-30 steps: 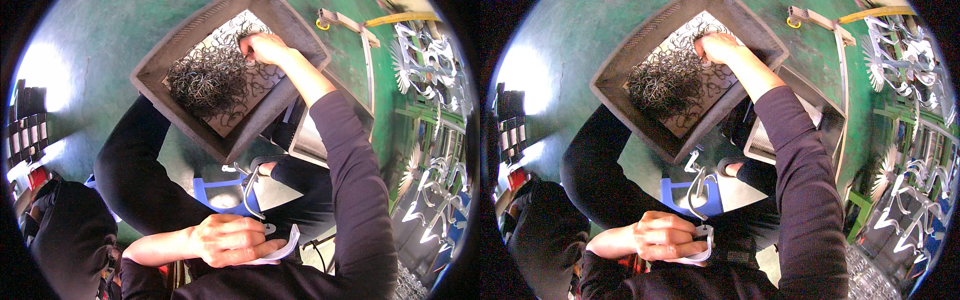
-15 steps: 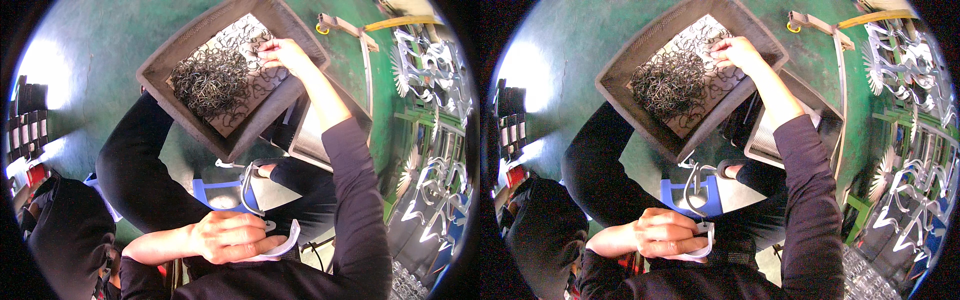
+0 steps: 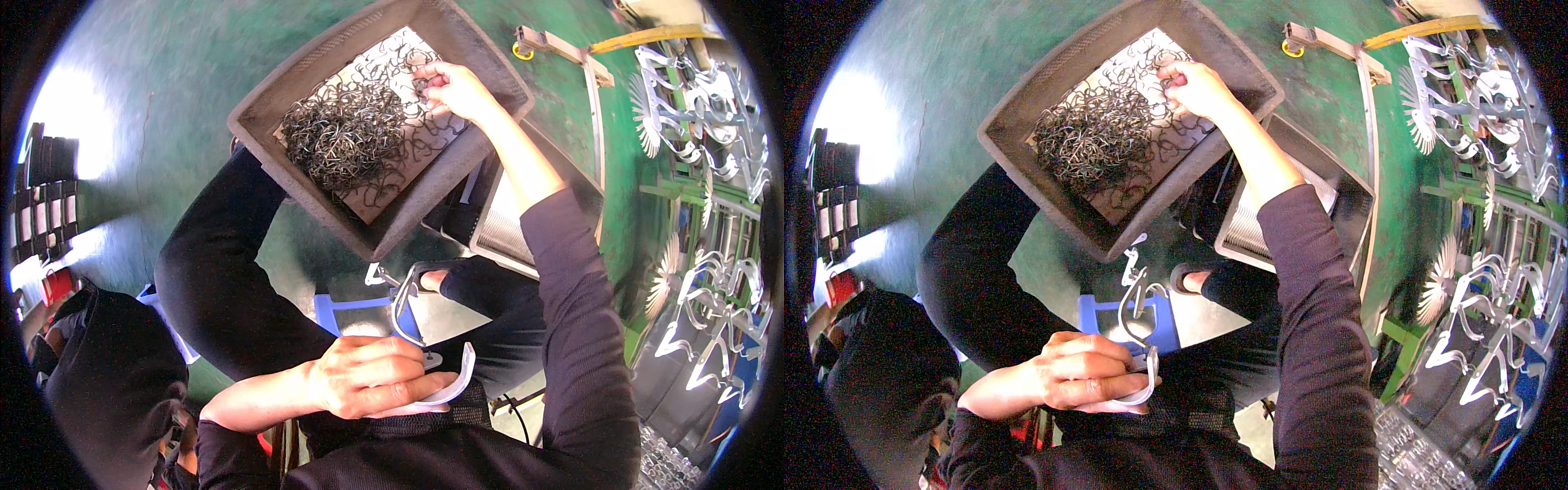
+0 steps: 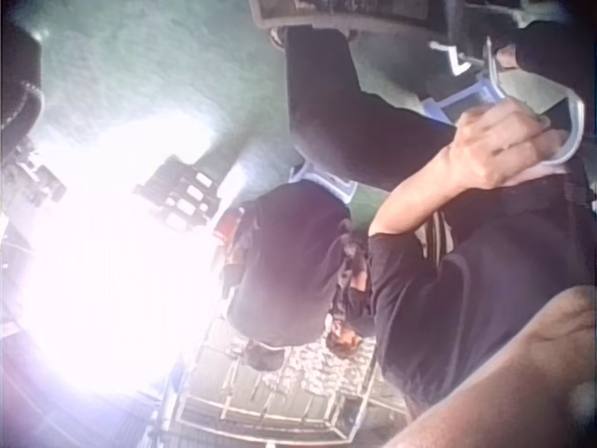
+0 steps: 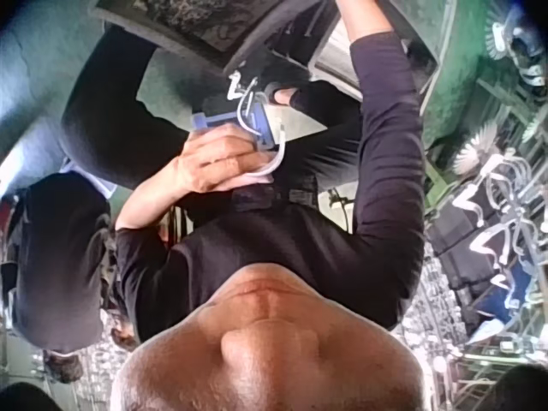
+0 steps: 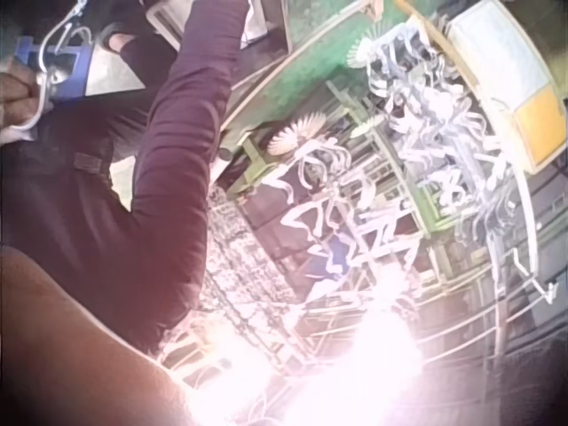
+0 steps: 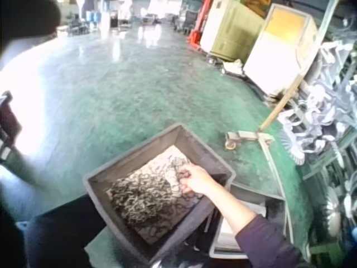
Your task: The person picks up metal hooks from a bin, attaches them to curved metal brackets, and hangs the assembled pieces onto a large circular rotating rack.
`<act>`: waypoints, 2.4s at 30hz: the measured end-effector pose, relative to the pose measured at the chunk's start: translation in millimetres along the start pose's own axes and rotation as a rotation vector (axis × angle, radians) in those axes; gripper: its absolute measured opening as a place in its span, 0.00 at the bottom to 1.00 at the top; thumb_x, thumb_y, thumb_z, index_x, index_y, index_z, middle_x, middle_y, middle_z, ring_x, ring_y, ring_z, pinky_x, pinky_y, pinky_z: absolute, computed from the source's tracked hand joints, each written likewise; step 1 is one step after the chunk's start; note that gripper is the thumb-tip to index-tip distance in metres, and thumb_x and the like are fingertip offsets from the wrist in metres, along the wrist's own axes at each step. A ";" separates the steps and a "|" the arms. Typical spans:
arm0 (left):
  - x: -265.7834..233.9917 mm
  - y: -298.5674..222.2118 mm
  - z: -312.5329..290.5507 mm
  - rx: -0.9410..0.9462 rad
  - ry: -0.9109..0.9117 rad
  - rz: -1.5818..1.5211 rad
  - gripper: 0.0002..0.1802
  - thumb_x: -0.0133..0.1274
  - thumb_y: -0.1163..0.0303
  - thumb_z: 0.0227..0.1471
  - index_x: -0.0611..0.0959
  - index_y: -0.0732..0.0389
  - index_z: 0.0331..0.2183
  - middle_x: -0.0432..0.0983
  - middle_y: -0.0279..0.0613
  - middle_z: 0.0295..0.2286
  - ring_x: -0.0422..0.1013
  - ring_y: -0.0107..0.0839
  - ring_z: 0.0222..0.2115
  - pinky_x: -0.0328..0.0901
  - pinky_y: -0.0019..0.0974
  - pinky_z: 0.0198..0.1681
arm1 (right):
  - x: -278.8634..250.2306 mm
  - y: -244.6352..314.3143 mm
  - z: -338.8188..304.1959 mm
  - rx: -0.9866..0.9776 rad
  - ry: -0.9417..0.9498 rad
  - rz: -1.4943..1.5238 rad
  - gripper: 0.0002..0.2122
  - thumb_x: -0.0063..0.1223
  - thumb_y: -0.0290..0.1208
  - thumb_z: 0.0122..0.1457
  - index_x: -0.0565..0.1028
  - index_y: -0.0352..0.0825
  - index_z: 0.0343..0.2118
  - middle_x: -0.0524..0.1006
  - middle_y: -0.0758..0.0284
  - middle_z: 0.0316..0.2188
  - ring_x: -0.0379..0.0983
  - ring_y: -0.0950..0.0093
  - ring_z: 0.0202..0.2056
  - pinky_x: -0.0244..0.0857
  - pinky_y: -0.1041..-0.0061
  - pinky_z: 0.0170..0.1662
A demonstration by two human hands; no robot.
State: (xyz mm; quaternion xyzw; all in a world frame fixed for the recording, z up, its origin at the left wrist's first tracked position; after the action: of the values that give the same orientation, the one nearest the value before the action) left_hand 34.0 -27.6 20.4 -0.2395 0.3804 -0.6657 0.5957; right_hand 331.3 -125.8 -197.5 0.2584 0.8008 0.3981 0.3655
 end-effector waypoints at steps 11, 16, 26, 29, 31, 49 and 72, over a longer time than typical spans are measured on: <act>-4.7 -14.0 2.8 0.005 -0.014 0.017 0.19 0.65 0.70 0.32 0.81 0.67 0.32 0.69 0.35 0.21 0.69 0.27 0.20 0.67 0.27 0.22 | 0.7 0.7 -9.6 -0.020 -0.038 -0.238 0.07 0.52 0.23 0.52 0.75 0.32 0.35 0.74 0.69 0.23 0.70 0.84 0.24 0.67 0.82 0.27; -4.8 -29.7 8.4 0.008 -0.037 0.073 0.20 0.67 0.69 0.30 0.82 0.65 0.31 0.70 0.35 0.21 0.70 0.29 0.22 0.68 0.28 0.24 | -13.9 30.9 -49.3 -0.117 -0.128 -0.183 0.06 0.53 0.26 0.52 0.75 0.33 0.34 0.74 0.71 0.24 0.69 0.85 0.26 0.63 0.84 0.30; -11.2 -68.6 30.9 -0.028 -0.053 0.168 0.13 0.61 0.76 0.36 0.82 0.66 0.32 0.73 0.40 0.24 0.71 0.31 0.24 0.65 0.30 0.27 | -29.9 201.7 -275.2 -0.431 -0.139 0.414 0.09 0.54 0.25 0.52 0.72 0.31 0.36 0.76 0.68 0.26 0.72 0.83 0.26 0.65 0.86 0.25; -8.9 -80.5 40.4 -0.047 -0.058 0.159 0.12 0.60 0.77 0.39 0.82 0.65 0.32 0.73 0.40 0.24 0.71 0.28 0.24 0.65 0.28 0.27 | -22.8 225.8 -325.7 -0.436 -0.089 0.543 0.11 0.54 0.24 0.52 0.71 0.31 0.39 0.76 0.67 0.27 0.74 0.80 0.27 0.67 0.86 0.25; -4.6 -89.7 47.0 -0.071 -0.039 0.143 0.12 0.59 0.77 0.39 0.82 0.66 0.32 0.73 0.40 0.24 0.70 0.27 0.24 0.64 0.28 0.26 | -23.2 232.5 -347.3 -0.438 -0.105 0.579 0.11 0.54 0.22 0.52 0.70 0.31 0.39 0.76 0.66 0.27 0.75 0.78 0.26 0.69 0.84 0.27; 43.4 -144.1 103.3 0.169 0.367 -0.121 0.12 0.58 0.71 0.41 0.82 0.64 0.32 0.73 0.39 0.26 0.68 0.31 0.28 0.63 0.32 0.32 | -53.4 246.6 -458.0 -0.509 -0.487 0.670 0.09 0.55 0.19 0.50 0.69 0.29 0.34 0.75 0.65 0.27 0.75 0.78 0.27 0.71 0.82 0.29; 120.0 -240.5 247.1 0.056 0.398 -0.218 0.15 0.51 0.65 0.51 0.78 0.64 0.40 0.76 0.36 0.33 0.69 0.22 0.37 0.61 0.28 0.43 | -135.1 292.7 -580.1 -0.939 -1.056 0.424 0.08 0.59 0.19 0.48 0.69 0.32 0.27 0.75 0.67 0.26 0.70 0.85 0.27 0.65 0.87 0.32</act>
State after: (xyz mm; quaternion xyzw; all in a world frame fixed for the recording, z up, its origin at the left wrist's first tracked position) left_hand 56.8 -199.1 342.0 -0.1265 0.4435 -0.7705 0.4399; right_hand -10.7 -320.4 337.0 0.3809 0.1964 0.5838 0.6896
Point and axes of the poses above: each hand's wrist, its own z-axis towards the middle knuckle, its own x-axis out of the palm, y = z × x, the point moved 9 cm from there along z, towards the middle knuckle
